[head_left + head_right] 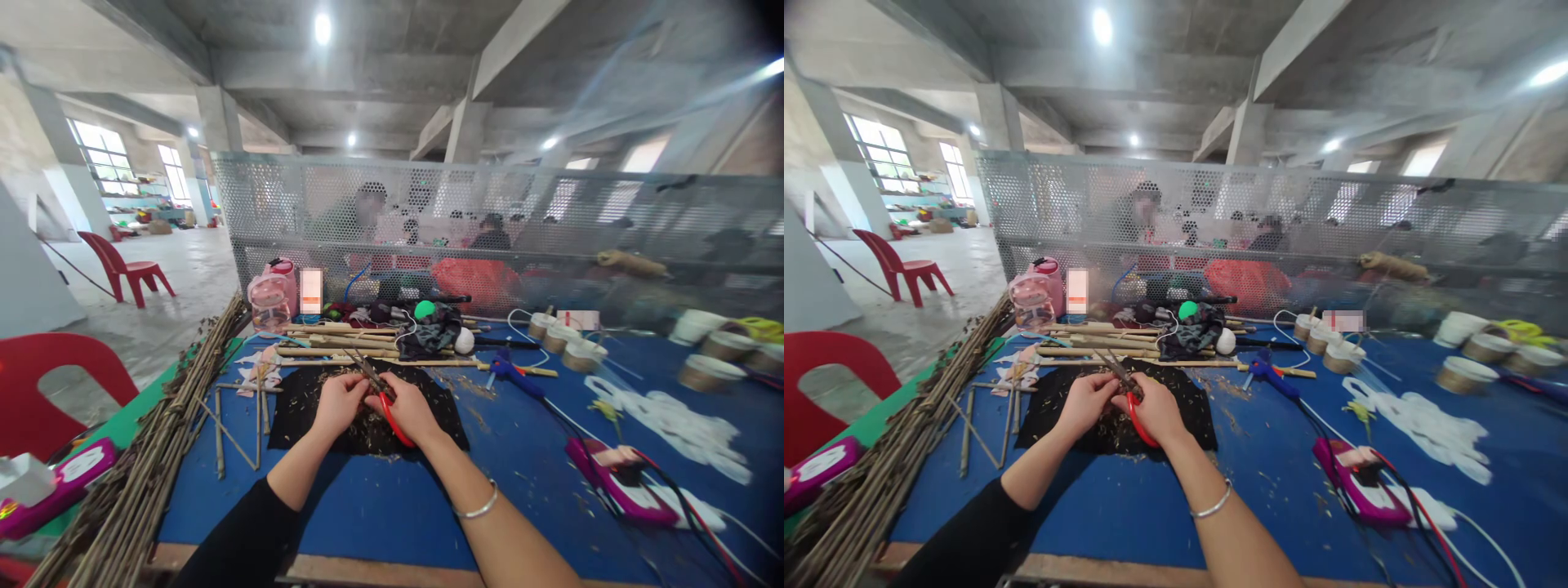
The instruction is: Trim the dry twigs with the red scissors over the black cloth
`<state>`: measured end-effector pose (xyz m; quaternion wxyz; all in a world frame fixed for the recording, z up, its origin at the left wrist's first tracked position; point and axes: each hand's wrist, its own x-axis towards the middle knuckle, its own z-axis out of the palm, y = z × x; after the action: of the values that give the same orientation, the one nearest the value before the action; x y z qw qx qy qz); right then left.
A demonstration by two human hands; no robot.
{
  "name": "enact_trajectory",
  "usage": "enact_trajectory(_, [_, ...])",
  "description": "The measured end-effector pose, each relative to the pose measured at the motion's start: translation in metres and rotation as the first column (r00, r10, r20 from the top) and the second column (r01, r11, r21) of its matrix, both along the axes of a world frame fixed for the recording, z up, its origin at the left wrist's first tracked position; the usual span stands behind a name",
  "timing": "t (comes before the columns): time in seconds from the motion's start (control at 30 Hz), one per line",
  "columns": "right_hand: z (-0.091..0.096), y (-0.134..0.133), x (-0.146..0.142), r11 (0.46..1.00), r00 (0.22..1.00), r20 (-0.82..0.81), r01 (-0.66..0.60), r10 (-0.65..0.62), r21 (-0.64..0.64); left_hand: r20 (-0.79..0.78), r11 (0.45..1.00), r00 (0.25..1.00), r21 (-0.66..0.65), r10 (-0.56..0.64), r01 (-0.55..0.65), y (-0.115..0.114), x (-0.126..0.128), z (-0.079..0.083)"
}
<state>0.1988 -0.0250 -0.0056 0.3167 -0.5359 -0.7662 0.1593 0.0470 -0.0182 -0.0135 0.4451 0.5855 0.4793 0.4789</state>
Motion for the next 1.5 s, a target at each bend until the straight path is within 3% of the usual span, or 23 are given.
enact_trajectory(0.23, [-0.002,0.000,0.001,1.000,0.999,0.043,0.008,-0.008,-0.007,-0.018,0.999,0.998,-0.005,0.053,-0.053,0.002,-0.001,-0.002])
enact_trajectory(0.4, [-0.004,0.001,-0.002,0.999,0.998,0.058,-0.024,0.021,0.042,-0.080,0.988,0.987,0.071,0.140,-0.134,0.005,-0.003,-0.005])
enact_trajectory(0.67, [-0.003,0.000,-0.002,0.998,0.998,-0.026,-0.049,0.048,-0.026,-0.063,0.988,0.990,0.097,0.125,-0.118,0.000,-0.003,0.002])
enact_trajectory(1.1, [-0.002,0.001,-0.001,0.995,0.994,-0.097,-0.063,0.056,-0.076,0.047,0.995,0.993,-0.012,0.104,-0.104,0.000,-0.001,0.003])
enact_trajectory(1.33, [-0.003,0.000,0.000,1.000,0.999,0.022,-0.027,0.027,-0.004,0.105,0.997,0.992,-0.028,0.074,-0.072,0.000,0.000,0.007])
enact_trajectory(1.5, [-0.005,0.001,-0.001,1.000,1.000,0.010,-0.023,0.023,-0.004,0.089,0.999,0.995,-0.021,0.047,-0.046,0.000,-0.001,0.008])
